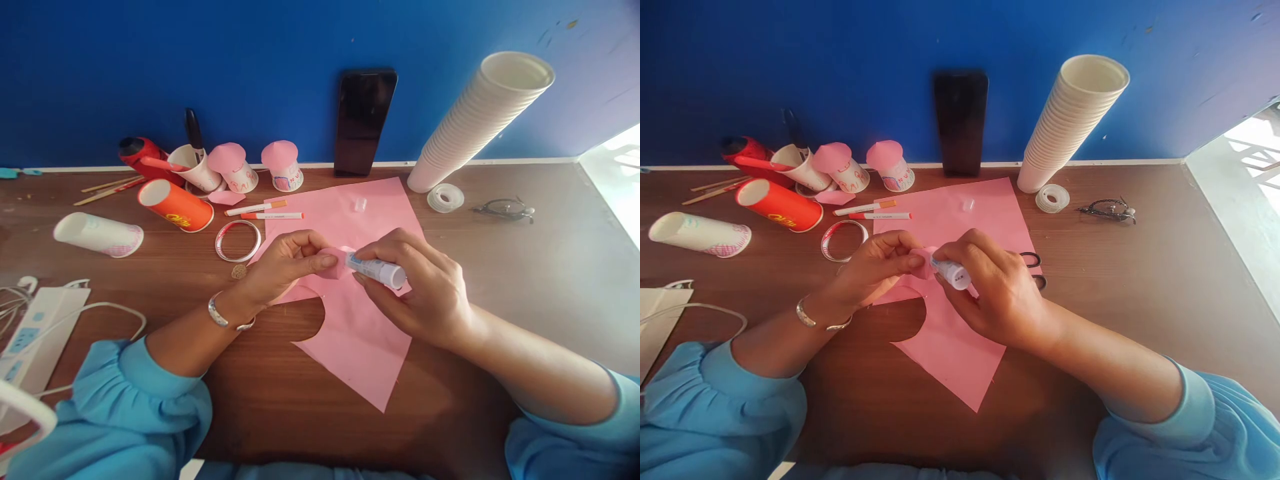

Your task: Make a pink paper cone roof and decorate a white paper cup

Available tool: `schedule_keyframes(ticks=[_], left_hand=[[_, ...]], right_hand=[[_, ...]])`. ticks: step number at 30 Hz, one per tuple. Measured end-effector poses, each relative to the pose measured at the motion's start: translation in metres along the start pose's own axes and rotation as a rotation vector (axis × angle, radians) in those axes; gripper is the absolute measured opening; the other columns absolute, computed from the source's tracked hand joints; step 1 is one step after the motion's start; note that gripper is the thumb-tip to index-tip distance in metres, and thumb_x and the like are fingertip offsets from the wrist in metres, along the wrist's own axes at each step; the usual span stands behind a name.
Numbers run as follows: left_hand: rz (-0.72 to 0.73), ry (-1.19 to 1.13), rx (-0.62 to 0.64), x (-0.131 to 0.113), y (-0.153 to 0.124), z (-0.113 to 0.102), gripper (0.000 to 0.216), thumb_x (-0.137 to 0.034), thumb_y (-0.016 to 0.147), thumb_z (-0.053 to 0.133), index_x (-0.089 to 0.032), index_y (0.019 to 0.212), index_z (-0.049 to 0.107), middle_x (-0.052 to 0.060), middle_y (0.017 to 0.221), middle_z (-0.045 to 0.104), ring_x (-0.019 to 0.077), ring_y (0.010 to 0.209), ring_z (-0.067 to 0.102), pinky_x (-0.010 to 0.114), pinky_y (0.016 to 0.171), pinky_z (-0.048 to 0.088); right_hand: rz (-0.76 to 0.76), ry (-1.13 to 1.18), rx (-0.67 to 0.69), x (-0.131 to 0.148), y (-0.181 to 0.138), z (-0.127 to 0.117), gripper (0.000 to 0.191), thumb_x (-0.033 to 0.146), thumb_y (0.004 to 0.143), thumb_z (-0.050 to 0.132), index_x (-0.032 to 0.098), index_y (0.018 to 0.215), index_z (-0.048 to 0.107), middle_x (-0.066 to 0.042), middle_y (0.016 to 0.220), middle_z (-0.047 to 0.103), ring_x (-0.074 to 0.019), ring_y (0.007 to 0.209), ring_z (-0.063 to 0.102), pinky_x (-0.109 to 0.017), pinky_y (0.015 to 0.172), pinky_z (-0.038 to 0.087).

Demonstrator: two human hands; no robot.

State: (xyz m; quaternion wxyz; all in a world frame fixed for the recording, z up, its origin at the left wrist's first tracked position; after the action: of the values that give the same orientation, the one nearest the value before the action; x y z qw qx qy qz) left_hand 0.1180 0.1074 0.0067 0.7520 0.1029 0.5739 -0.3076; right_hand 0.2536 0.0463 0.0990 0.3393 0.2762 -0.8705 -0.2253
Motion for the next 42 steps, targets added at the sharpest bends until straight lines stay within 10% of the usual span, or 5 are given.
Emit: schedule_keyframes(ticks=[42], left_hand=[[-0.029,0.054,-0.17,0.007,-0.004,-0.017,0.032,-0.036,0.081,0.086,-0.024,0.11,0.081,0.004,0.105,0.081,0.0134,0.087,0.072,0.026,0.084,0.058]], right_hand=[[0.042,-0.044,0.03,0.001,-0.002,-0.001,0.022,0.009,0.088,0.063,0.02,0.107,0.063,-0.003,0.091,0.071,-0.0154,0.075,0.068,-0.025,0.058,0.051]])
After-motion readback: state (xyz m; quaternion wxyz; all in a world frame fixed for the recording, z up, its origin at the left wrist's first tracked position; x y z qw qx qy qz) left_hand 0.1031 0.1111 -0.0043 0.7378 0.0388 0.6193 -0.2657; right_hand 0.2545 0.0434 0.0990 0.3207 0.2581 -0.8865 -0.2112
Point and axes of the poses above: each hand's wrist, its own y-axis towards the middle knuckle, its own z-axis out of the palm, x = y × z, the point moved 9 cm from there along y, towards the middle knuckle
